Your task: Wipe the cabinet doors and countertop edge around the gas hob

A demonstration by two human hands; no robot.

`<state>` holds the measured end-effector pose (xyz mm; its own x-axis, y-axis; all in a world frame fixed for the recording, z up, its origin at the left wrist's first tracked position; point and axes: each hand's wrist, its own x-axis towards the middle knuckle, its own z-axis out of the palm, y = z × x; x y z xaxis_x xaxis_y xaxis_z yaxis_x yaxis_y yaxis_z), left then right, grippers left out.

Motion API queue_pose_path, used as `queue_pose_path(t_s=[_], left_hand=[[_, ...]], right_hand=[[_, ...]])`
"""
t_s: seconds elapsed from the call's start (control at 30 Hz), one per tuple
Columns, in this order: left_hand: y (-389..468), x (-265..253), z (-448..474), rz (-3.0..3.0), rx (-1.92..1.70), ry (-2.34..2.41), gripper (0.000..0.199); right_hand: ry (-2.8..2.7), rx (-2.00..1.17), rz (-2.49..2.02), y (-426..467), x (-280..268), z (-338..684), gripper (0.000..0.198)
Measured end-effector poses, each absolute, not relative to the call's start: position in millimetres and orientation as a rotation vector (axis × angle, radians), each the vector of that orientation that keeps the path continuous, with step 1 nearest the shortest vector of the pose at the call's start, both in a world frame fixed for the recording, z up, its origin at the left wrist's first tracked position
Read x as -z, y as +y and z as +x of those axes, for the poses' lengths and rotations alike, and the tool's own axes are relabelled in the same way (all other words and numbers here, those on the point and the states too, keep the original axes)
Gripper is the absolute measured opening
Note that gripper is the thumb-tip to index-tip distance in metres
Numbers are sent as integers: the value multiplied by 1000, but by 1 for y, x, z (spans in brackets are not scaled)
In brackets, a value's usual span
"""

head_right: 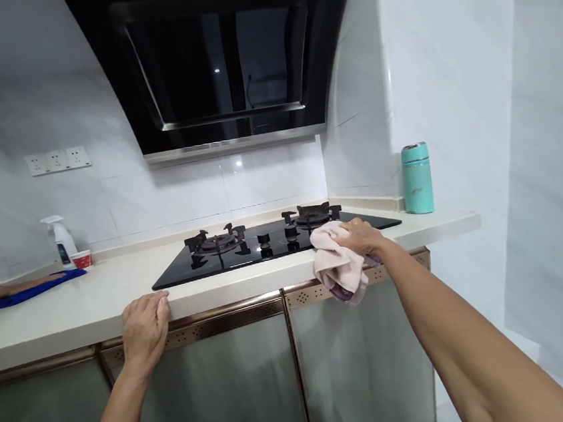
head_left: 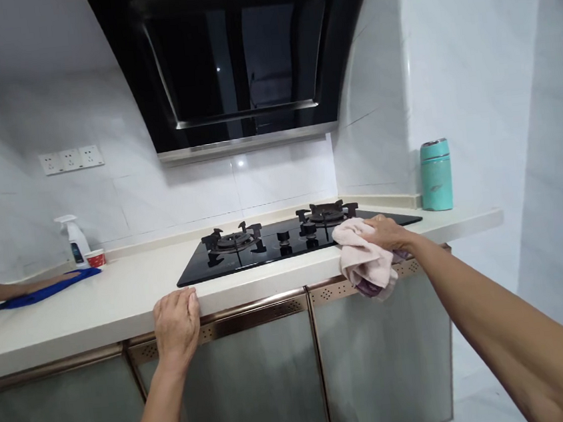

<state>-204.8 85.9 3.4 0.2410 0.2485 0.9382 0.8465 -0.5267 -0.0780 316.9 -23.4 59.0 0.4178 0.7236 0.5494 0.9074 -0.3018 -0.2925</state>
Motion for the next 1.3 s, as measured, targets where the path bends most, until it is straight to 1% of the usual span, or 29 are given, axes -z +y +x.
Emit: queue_pose_path(t_s=[0.07,0.17,0.3,0.57,0.67,0.77,0.93,1.0,1.13,1.2,1.3], left_hand=[[86,-3,-203,-1909,1300,-995,36],[86,-2,-200,-1878,1326,-1001,34],[88,-1,-196,-1824,1355,-1027,32],[84,-3,-196,-1816,1298,-1047,33],[83,-3,-197,-1830,1286,-1054,33],[85,-3,-199,-1850,1269,-1067,35],[85,-3,-201,-1870,1240,-1088,37],[85,-3,-201,-1875,1226,-1090,37],[87,-2,-203,-1877,1211,-1071,34],[87,-2,-204,-1871,1210,-1068,34],[86,-2,-203,-1866,1198,-1072,36]], right_hand=[[-1364,432,-2196,-26,-57,302,53],[-1369,474,-2261,-32,-57,278,54],[-1491,483,-2233,-29,-60,236,55],[-1920,417,-1844,14,-69,81,61],[-2019,456,-1698,30,-72,24,59],[-2106,488,-1574,46,-77,-10,59],[-2225,327,-1562,61,-87,-17,61],[-2224,314,-1552,61,-88,-14,63],[-2250,309,-1514,58,-86,-7,70],[-2291,244,-1474,57,-86,-1,74],[-2334,67,-1368,55,-89,15,69]])
